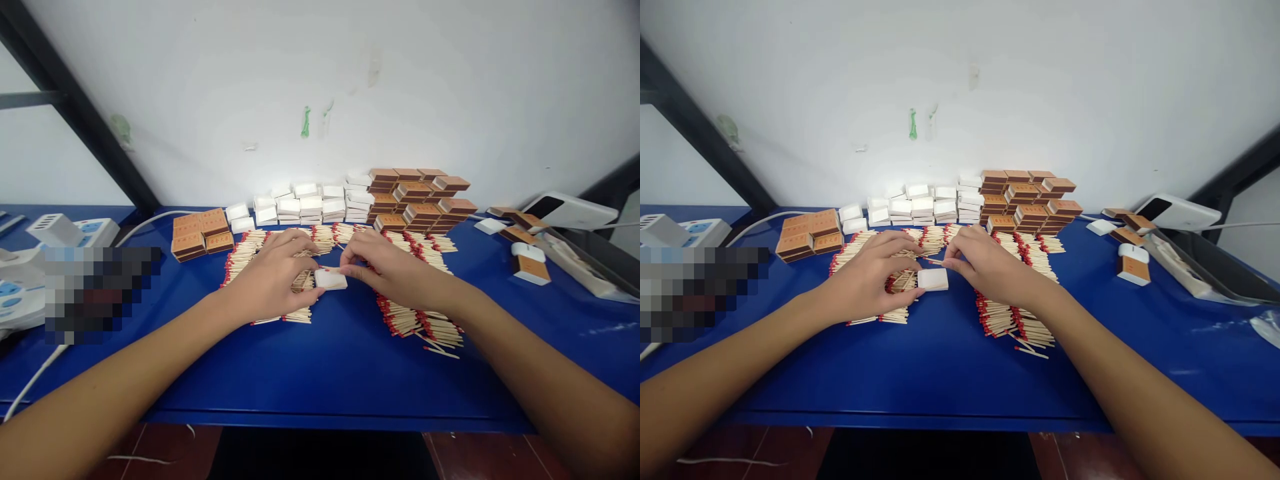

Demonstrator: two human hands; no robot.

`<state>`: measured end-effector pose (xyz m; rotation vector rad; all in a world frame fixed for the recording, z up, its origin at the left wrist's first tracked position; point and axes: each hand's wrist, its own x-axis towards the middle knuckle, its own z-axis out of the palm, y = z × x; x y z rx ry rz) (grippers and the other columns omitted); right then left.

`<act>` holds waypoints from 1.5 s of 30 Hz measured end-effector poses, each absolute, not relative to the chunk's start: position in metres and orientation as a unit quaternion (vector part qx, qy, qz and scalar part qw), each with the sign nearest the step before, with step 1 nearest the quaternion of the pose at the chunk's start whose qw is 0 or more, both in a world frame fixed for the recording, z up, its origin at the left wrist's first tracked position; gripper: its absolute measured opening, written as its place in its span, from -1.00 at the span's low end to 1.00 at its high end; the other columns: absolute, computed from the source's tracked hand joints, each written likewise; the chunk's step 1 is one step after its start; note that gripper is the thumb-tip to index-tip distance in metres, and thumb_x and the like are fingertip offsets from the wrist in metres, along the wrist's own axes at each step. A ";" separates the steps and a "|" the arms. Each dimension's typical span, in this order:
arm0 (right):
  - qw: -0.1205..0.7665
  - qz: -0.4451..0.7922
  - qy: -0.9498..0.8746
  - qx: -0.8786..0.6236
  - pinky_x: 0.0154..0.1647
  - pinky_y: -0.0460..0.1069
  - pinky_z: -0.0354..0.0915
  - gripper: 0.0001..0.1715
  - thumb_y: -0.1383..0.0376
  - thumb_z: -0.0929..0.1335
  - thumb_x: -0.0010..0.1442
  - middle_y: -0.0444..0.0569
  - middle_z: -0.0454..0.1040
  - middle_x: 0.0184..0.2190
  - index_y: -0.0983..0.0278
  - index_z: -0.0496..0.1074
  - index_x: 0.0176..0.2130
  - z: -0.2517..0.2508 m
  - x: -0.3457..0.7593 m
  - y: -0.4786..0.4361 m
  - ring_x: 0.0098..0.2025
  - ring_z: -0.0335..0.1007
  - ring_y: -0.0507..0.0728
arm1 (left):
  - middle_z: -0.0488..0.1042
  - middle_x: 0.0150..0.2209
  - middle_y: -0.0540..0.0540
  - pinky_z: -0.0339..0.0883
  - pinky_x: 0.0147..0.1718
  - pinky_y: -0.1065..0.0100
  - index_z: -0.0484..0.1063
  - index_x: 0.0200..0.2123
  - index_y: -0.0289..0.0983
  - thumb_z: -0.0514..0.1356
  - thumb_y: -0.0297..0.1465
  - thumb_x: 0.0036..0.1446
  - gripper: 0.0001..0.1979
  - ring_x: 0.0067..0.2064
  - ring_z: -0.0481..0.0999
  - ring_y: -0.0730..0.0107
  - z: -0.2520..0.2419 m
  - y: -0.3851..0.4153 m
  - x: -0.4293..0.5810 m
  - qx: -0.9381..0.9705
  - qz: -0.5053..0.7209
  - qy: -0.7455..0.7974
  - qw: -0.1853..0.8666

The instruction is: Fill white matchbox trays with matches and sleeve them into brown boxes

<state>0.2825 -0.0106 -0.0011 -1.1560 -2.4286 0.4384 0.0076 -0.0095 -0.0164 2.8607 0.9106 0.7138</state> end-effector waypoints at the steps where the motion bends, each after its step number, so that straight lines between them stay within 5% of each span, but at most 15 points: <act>1: 0.202 0.173 -0.876 -0.403 0.03 0.18 0.29 -0.69 0.12 0.27 0.58 0.07 0.48 -0.15 0.15 0.39 -0.23 0.000 0.281 -0.014 0.00 0.30 0.30 | 0.60 0.17 -0.24 0.30 0.35 -0.24 0.68 -0.06 -0.23 0.40 -0.22 0.33 -0.76 0.35 0.42 -0.15 -0.016 -0.009 0.008 0.927 0.232 0.293 0.027; 9: 0.199 0.143 -0.894 -0.375 0.07 0.22 0.29 -0.80 0.24 0.32 0.54 0.07 0.48 -0.14 0.19 0.45 -0.19 -0.015 0.273 -0.017 -0.01 0.34 0.29 | 0.61 0.15 -0.24 0.33 0.33 -0.21 0.67 -0.11 -0.25 0.39 -0.19 0.35 -0.76 0.35 0.44 -0.13 -0.018 -0.008 0.007 0.928 0.236 0.286 0.014; 18: 0.192 0.119 -0.897 -0.380 -0.03 0.19 0.34 -0.78 0.17 0.37 0.48 0.08 0.51 -0.16 0.16 0.59 -0.18 0.000 0.281 -0.018 -0.01 0.37 0.31 | 0.61 0.16 -0.22 0.31 0.35 -0.23 0.66 -0.11 -0.22 0.39 -0.21 0.34 -0.79 0.35 0.43 -0.12 -0.018 -0.010 0.008 0.925 0.239 0.293 0.024; 28: 0.202 -0.029 -0.824 -0.529 -0.05 0.22 0.29 -0.75 0.15 0.46 0.38 0.12 0.59 -0.29 0.22 0.59 -0.32 -0.018 0.279 0.023 -0.07 0.40 0.38 | 0.62 0.14 -0.23 0.39 0.31 -0.16 0.66 -0.09 -0.24 0.38 -0.23 0.35 -0.79 0.32 0.46 -0.11 -0.016 -0.014 0.012 0.930 0.246 0.272 0.022; 34: 0.169 -0.027 -0.833 -0.526 -0.07 0.18 0.28 -0.72 0.40 0.37 0.36 0.10 0.57 -0.32 0.22 0.49 -0.41 -0.021 0.272 0.030 -0.15 0.39 0.30 | 0.62 0.15 -0.23 0.34 0.33 -0.21 0.66 -0.11 -0.22 0.37 -0.23 0.36 -0.81 0.32 0.47 -0.10 -0.016 -0.013 0.011 0.928 0.243 0.280 0.025; 45: 0.202 -0.068 -0.851 -0.480 -0.01 0.23 0.30 -0.77 0.26 0.34 0.49 0.15 0.55 -0.23 0.21 0.52 -0.24 -0.013 0.290 0.026 -0.07 0.36 0.38 | 0.61 0.13 -0.23 0.37 0.31 -0.17 0.66 -0.09 -0.25 0.37 -0.21 0.37 -0.77 0.31 0.46 -0.10 -0.019 -0.012 0.010 0.929 0.254 0.269 0.018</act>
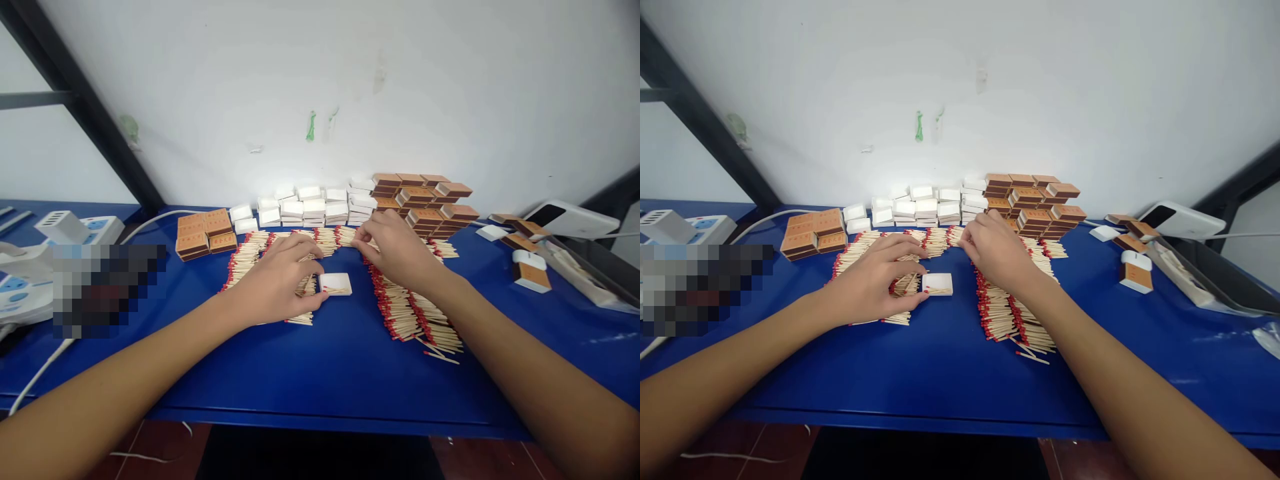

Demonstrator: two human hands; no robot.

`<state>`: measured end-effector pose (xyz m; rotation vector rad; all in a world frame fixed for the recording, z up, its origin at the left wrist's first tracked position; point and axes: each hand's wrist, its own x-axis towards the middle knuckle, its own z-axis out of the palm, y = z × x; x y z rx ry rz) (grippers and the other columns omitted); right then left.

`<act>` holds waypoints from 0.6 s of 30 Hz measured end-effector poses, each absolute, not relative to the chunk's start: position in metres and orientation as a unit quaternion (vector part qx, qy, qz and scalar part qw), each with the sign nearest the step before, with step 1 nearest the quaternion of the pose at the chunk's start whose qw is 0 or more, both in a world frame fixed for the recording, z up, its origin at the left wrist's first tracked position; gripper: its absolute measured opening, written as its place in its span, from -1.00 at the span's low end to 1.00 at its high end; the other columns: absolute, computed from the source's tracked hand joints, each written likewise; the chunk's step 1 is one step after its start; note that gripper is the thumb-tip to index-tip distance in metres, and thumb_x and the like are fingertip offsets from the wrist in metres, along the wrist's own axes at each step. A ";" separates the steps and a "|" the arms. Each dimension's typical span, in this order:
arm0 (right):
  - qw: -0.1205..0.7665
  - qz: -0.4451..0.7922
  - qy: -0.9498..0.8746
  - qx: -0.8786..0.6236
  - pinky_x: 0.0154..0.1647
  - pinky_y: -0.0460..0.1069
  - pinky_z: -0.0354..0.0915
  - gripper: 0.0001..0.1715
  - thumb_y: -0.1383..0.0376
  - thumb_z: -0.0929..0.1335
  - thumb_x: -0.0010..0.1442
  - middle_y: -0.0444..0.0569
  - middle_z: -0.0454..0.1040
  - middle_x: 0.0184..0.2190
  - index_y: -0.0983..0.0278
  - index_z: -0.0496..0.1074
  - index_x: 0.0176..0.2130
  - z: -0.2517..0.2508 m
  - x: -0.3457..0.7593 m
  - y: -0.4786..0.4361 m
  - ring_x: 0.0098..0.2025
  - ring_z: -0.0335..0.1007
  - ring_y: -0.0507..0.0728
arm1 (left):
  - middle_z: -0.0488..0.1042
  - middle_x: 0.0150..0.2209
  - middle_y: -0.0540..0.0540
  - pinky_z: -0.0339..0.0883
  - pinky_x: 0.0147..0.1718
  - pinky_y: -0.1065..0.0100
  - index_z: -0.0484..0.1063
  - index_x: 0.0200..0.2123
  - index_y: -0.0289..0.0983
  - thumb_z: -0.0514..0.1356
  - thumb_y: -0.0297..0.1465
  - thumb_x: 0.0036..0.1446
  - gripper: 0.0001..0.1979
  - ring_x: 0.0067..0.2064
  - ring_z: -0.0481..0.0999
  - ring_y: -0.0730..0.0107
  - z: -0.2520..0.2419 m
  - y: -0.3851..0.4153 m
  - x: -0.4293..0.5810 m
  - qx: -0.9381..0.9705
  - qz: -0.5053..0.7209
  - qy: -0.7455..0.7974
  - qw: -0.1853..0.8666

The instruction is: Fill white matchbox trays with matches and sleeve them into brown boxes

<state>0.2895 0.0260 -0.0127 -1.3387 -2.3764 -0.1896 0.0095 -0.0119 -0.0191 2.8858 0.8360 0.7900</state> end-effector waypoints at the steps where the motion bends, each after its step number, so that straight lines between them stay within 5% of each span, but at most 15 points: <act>1: 0.198 -0.061 -0.856 -0.474 0.01 0.22 0.30 -0.77 0.26 0.34 0.50 0.16 0.55 -0.21 0.22 0.53 -0.22 -0.013 0.285 0.026 -0.05 0.36 0.38 | 0.61 0.13 -0.24 0.38 0.31 -0.17 0.66 -0.09 -0.26 0.37 -0.22 0.37 -0.77 0.31 0.46 -0.10 -0.019 -0.012 0.010 0.929 0.253 0.268 0.018; 11: 0.160 -0.086 -0.874 -0.451 0.10 0.22 0.28 -0.82 0.28 0.33 0.51 0.20 0.55 -0.08 0.28 0.53 -0.04 -0.024 0.268 0.033 0.03 0.33 0.39 | 0.62 0.13 -0.25 0.40 0.29 -0.18 0.66 -0.10 -0.28 0.36 -0.22 0.37 -0.76 0.29 0.48 -0.14 -0.019 -0.013 0.011 0.930 0.258 0.262 0.014; 18: 0.144 -0.111 -0.874 -0.450 0.04 0.20 0.29 -0.73 0.33 0.28 0.52 0.22 0.55 -0.15 0.30 0.55 -0.17 -0.025 0.266 0.033 0.01 0.35 0.38 | 0.62 0.10 -0.26 0.40 0.29 -0.18 0.66 -0.10 -0.28 0.37 -0.22 0.37 -0.76 0.28 0.49 -0.13 -0.021 -0.011 0.011 0.931 0.256 0.259 0.014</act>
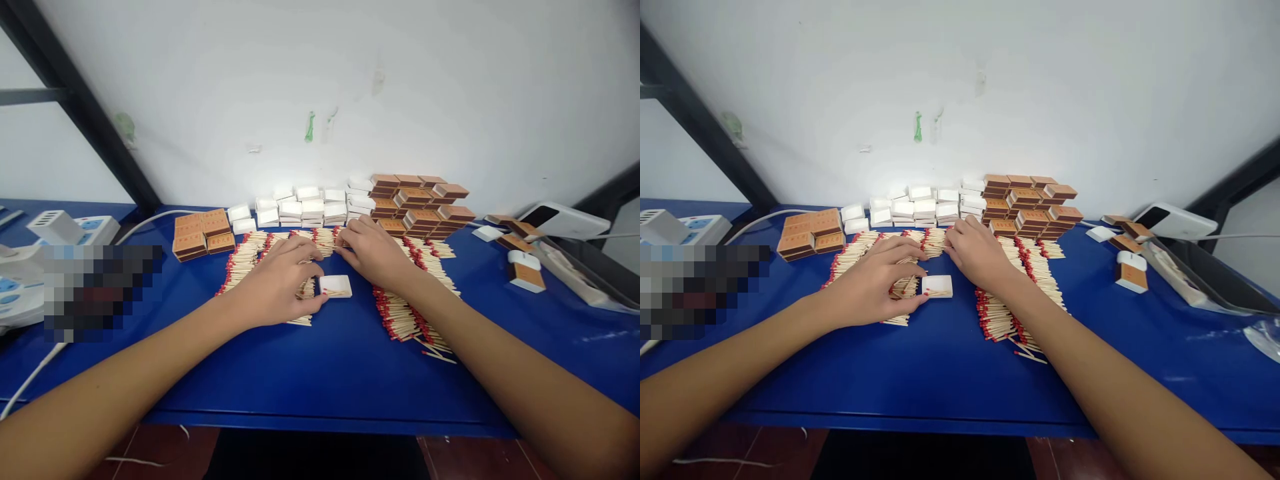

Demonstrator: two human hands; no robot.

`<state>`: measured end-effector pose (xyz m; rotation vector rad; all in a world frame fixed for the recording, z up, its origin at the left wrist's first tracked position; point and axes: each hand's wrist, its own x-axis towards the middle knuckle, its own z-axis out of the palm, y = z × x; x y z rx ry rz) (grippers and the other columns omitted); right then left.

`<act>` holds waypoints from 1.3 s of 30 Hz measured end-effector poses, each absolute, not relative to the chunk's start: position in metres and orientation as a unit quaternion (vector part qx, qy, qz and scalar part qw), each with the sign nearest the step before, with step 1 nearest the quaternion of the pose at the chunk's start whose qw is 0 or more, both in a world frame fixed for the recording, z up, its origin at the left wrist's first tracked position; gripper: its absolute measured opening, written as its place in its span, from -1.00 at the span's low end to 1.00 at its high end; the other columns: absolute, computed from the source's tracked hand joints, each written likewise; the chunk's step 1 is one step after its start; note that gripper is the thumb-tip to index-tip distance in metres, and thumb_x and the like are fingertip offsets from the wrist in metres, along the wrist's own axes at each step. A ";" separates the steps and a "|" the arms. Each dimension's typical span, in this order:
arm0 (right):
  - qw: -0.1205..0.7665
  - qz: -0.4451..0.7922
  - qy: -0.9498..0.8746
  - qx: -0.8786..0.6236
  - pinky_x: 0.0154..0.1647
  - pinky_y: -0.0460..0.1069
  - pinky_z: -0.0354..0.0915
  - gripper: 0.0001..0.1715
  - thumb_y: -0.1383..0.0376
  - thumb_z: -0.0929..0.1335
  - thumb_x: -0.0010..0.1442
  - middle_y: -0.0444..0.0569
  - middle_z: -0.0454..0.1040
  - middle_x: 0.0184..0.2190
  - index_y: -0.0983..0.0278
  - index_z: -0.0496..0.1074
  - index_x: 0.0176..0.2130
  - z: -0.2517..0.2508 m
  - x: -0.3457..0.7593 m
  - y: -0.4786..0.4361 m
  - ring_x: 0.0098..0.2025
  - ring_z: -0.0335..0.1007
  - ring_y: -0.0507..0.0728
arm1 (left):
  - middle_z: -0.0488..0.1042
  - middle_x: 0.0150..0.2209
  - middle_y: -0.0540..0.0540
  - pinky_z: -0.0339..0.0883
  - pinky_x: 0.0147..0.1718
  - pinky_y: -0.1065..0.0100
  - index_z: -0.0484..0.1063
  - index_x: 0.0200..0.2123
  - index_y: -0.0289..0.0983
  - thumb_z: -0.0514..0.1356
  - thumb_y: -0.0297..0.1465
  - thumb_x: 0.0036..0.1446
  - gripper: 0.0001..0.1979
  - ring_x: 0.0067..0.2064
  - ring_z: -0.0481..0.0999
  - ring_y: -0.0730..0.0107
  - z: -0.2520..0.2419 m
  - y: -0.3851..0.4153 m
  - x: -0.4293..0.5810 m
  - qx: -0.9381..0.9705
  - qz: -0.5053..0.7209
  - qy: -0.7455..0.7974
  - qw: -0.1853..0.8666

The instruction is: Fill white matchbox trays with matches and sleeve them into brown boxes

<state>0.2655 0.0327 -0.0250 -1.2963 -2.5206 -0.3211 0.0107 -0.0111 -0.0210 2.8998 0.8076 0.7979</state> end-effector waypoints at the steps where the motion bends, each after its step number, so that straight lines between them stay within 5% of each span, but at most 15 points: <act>1: 0.146 -0.113 -0.875 -0.448 0.04 0.20 0.29 -0.74 0.33 0.29 0.52 0.22 0.54 -0.15 0.30 0.55 -0.18 -0.025 0.266 0.033 0.00 0.34 0.38 | 0.62 0.11 -0.26 0.39 0.30 -0.19 0.66 -0.09 -0.28 0.37 -0.23 0.37 -0.77 0.29 0.49 -0.14 -0.021 -0.011 0.011 0.931 0.255 0.260 0.012; 13: 0.266 -0.028 -0.867 -0.421 -0.10 0.14 0.30 -0.79 0.21 0.39 0.46 0.07 0.52 -0.27 0.21 0.60 -0.21 -0.001 0.289 0.018 -0.14 0.42 0.28 | 0.62 0.13 -0.24 0.35 0.32 -0.21 0.65 -0.08 -0.24 0.37 -0.22 0.37 -0.78 0.32 0.46 -0.13 -0.020 -0.011 0.008 0.925 0.243 0.291 0.019; 18: 0.234 0.068 -0.889 -0.388 -0.26 0.06 0.24 -0.80 0.19 0.43 0.43 -0.03 0.50 -0.33 0.18 0.64 -0.22 0.015 0.287 -0.009 -0.30 0.39 0.16 | 0.62 0.14 -0.25 0.40 0.25 -0.16 0.65 -0.09 -0.26 0.35 -0.22 0.38 -0.78 0.33 0.46 -0.15 -0.018 -0.010 0.007 0.922 0.250 0.294 -0.013; 26: 0.179 0.083 -0.906 -0.375 -0.30 0.02 0.21 -0.81 0.35 0.40 0.41 -0.01 0.48 -0.29 0.24 0.68 -0.18 0.002 0.278 -0.017 -0.28 0.39 0.12 | 0.62 0.13 -0.24 0.38 0.28 -0.14 0.65 -0.08 -0.25 0.35 -0.22 0.38 -0.78 0.32 0.47 -0.13 -0.017 -0.010 0.009 0.923 0.256 0.288 -0.019; 39: 0.213 0.107 -0.888 -0.392 -0.27 0.03 0.22 -0.81 0.29 0.39 0.42 -0.05 0.50 -0.36 0.22 0.62 -0.25 -0.001 0.275 -0.012 -0.32 0.37 0.12 | 0.63 0.12 -0.23 0.40 0.31 -0.15 0.65 -0.08 -0.25 0.36 -0.26 0.36 -0.80 0.31 0.48 -0.11 -0.017 -0.012 0.010 0.925 0.264 0.272 0.000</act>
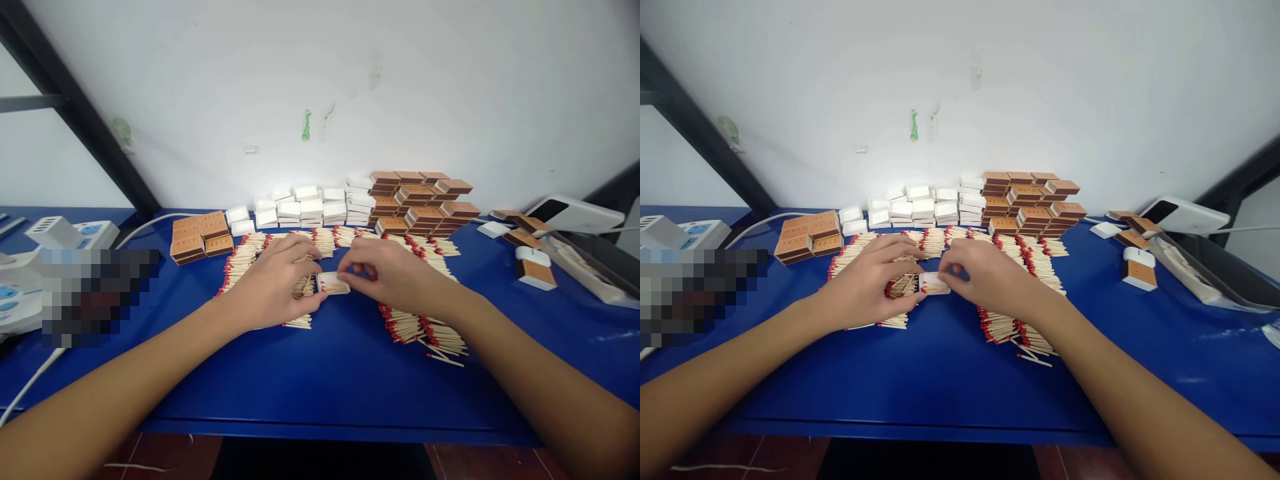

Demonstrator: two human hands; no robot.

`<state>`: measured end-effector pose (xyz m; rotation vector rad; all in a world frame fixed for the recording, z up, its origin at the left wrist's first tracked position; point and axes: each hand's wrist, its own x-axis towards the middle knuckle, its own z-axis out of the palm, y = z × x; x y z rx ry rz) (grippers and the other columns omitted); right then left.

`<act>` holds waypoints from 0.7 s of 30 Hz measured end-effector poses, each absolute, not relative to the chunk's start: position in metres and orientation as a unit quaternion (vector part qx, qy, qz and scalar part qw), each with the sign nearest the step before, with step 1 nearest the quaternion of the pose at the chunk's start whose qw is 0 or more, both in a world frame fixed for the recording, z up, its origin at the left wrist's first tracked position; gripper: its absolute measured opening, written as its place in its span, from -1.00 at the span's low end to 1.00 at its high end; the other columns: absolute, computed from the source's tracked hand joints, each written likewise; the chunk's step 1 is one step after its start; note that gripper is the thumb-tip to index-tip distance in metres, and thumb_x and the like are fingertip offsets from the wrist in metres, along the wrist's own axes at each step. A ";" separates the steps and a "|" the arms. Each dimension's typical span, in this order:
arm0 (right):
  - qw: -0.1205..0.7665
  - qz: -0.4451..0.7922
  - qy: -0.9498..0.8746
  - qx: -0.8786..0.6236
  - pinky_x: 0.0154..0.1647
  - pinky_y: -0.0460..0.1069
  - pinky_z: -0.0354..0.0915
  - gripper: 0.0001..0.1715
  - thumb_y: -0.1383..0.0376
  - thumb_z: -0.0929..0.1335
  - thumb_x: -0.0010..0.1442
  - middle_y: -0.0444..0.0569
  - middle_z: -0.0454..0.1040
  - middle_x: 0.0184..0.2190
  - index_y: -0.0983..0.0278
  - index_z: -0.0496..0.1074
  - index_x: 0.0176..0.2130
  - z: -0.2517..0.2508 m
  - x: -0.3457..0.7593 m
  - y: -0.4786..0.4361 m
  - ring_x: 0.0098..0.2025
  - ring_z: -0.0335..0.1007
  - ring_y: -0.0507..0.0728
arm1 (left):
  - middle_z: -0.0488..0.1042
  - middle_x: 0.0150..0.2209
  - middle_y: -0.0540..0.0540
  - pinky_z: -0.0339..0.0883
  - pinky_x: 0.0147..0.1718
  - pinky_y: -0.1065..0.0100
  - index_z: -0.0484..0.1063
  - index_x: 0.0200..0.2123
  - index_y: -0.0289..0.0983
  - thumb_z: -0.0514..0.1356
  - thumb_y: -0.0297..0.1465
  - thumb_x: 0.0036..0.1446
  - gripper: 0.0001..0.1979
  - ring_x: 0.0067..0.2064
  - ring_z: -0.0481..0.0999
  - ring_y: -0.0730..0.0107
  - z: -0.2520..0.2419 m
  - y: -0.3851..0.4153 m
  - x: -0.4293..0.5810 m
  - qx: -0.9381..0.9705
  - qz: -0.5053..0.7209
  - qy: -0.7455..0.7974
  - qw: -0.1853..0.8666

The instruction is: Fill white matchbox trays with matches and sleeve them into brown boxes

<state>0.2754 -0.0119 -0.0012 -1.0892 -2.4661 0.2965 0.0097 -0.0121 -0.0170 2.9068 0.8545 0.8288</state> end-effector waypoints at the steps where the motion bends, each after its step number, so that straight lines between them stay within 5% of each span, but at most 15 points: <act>1: 0.225 0.099 -0.879 -0.409 -0.27 0.04 0.21 -0.82 0.28 0.40 0.41 -0.06 0.51 -0.37 0.22 0.61 -0.24 -0.001 0.278 -0.008 -0.32 0.37 0.13 | 0.63 0.12 -0.23 0.39 0.31 -0.15 0.65 -0.08 -0.25 0.35 -0.25 0.37 -0.80 0.32 0.48 -0.11 -0.017 -0.012 0.010 0.925 0.265 0.272 0.000; 9: 0.215 -0.016 -0.855 -0.472 -0.01 0.19 0.28 -0.75 0.20 0.38 0.44 0.10 0.55 -0.24 0.24 0.67 -0.12 -0.018 0.301 0.028 -0.08 0.41 0.33 | 0.64 0.09 -0.23 0.40 0.28 -0.19 0.65 -0.11 -0.25 0.34 -0.24 0.38 -0.80 0.28 0.50 -0.11 -0.016 -0.012 0.010 0.926 0.259 0.275 0.015; 21: 0.208 -0.013 -0.856 -0.473 -0.04 0.17 0.26 -0.80 0.26 0.39 0.41 0.09 0.50 -0.26 0.24 0.63 -0.21 -0.026 0.295 0.041 -0.08 0.34 0.32 | 0.65 0.07 -0.22 0.41 0.28 -0.17 0.66 -0.12 -0.23 0.34 -0.25 0.37 -0.82 0.26 0.51 -0.09 -0.014 -0.012 0.011 0.926 0.253 0.280 0.029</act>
